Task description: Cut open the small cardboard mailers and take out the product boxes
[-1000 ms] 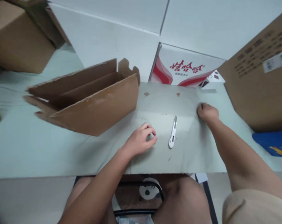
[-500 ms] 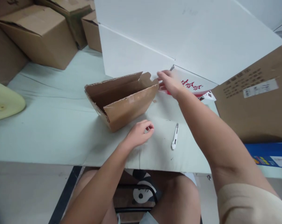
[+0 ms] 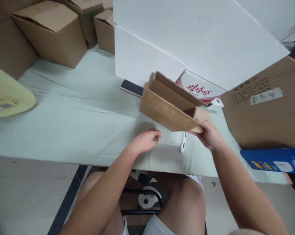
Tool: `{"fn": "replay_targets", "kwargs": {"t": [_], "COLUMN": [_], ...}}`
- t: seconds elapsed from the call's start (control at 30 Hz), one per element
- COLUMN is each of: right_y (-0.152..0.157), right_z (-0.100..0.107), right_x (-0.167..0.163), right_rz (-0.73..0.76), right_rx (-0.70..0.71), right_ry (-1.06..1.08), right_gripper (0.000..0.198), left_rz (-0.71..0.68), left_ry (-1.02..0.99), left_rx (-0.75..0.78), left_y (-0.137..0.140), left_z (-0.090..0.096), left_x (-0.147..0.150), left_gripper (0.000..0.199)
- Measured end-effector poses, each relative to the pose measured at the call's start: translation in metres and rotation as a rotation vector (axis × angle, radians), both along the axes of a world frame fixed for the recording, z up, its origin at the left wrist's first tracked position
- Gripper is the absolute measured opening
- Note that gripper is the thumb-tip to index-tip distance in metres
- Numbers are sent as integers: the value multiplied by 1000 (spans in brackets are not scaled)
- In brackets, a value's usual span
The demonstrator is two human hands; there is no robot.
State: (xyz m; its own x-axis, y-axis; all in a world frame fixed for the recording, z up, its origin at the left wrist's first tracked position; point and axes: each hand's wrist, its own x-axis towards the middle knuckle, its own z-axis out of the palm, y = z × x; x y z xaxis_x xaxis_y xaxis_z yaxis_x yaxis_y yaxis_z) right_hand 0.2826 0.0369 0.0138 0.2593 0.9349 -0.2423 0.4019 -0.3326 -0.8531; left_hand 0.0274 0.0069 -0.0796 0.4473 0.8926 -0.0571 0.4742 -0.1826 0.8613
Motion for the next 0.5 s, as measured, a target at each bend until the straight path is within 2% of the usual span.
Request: {"fn": "replay_targets", "kwargs": {"t": [0.13, 0.23, 0.37, 0.5], "right_y": [-53, -73, -69, -33], "right_z": [-13, -13, -6, -4], "right_x": [63, 114, 168, 209], "right_rz": [-466, -695, -819, -766], "right_rx": [152, 196, 183, 156], "right_ry": [93, 24, -93, -221], "right_gripper": [29, 35, 39, 28], "left_rz": [-28, -47, -91, -100], "left_ry": [10, 22, 40, 54], "left_rx": [7, 8, 16, 44], "left_y": [-3, -2, 1, 5], "left_z": [2, 2, -1, -4], "left_x": [1, 6, 15, 23], "left_gripper": [20, 19, 18, 18]}}
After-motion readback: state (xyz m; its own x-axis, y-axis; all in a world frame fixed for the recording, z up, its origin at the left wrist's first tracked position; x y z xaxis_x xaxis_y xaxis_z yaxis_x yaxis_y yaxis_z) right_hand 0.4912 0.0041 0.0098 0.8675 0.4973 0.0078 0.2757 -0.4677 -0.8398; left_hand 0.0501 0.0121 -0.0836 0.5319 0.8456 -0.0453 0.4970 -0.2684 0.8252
